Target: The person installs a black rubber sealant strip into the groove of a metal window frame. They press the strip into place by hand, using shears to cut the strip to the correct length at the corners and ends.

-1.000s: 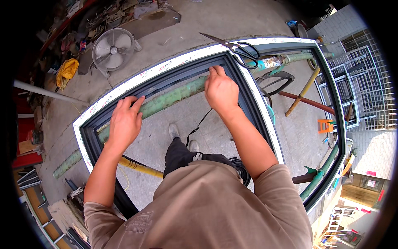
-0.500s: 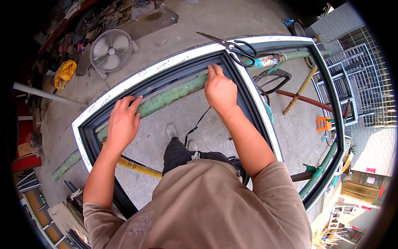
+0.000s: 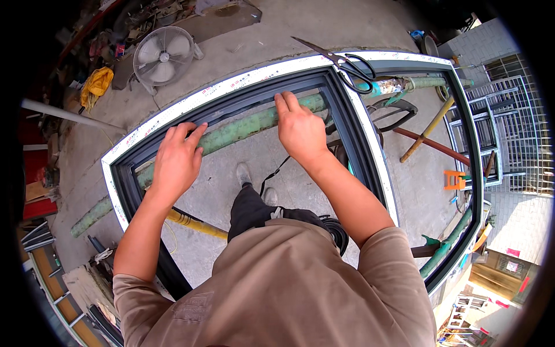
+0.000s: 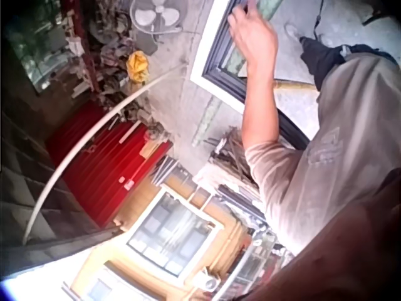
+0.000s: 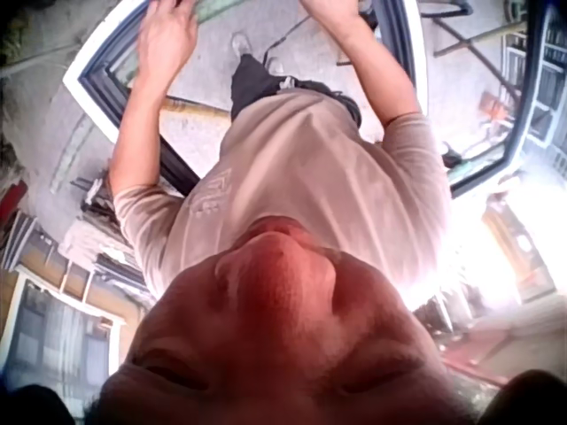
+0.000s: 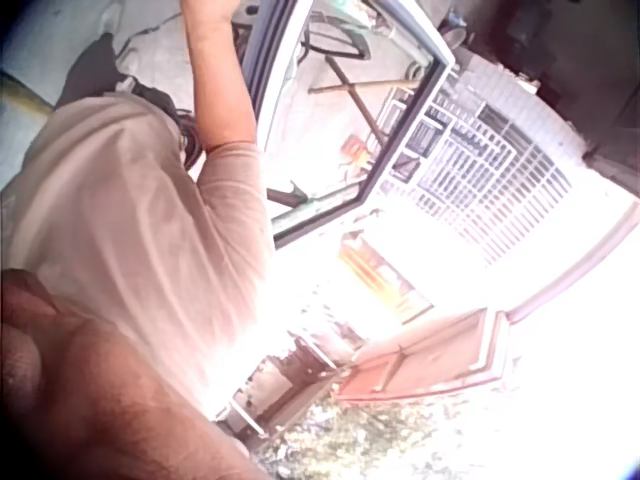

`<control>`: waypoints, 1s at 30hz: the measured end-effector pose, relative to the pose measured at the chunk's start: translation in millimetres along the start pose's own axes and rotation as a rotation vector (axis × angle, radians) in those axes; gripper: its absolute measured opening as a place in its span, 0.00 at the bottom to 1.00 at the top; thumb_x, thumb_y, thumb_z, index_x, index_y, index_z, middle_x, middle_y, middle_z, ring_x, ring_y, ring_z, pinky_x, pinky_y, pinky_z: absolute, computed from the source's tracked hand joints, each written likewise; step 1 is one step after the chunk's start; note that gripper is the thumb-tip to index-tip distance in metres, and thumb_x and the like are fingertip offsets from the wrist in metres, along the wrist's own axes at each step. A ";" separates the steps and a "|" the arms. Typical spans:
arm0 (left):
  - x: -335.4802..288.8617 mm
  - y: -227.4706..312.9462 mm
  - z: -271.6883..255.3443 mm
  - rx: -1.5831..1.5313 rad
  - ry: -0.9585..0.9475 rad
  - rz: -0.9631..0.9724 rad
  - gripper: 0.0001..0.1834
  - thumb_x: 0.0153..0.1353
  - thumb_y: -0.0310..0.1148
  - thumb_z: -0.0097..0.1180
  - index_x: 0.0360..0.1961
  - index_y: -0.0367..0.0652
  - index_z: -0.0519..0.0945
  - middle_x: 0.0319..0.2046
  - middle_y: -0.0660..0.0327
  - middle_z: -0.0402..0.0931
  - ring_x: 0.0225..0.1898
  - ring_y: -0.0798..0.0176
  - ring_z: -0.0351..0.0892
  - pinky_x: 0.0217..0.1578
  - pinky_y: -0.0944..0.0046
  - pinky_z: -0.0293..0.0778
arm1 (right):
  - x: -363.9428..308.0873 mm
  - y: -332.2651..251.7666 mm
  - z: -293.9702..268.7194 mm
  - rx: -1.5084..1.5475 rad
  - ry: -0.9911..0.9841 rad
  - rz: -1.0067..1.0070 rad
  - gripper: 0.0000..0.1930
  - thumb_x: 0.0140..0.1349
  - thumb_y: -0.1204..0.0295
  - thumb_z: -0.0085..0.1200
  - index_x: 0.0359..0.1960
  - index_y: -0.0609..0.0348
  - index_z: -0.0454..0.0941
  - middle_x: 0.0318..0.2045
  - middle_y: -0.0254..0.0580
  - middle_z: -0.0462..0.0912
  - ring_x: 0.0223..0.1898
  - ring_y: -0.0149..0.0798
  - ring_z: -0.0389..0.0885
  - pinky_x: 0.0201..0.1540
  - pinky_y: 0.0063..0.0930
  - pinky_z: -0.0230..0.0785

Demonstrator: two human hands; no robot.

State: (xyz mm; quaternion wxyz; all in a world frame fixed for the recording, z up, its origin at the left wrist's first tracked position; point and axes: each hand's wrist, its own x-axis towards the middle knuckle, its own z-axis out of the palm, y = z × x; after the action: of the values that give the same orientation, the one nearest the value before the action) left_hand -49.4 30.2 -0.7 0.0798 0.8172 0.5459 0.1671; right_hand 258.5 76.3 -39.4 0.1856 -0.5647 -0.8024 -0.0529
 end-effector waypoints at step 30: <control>-2.6 -2.5 6.1 0.004 0.025 0.011 0.29 0.61 0.24 0.68 0.66 0.41 0.83 0.57 0.54 0.80 0.57 0.46 0.79 0.59 0.47 0.78 | 11.8 -44.0 2.3 0.014 -0.107 -0.105 0.20 0.63 0.75 0.59 0.58 0.62 0.86 0.57 0.40 0.86 0.42 0.48 0.91 0.41 0.43 0.86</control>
State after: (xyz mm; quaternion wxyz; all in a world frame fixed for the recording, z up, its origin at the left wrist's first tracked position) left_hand -50.3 29.1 -7.7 0.0704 0.8181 0.5427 0.1766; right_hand 213.8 71.8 -31.8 0.1431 -0.5225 -0.8401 -0.0267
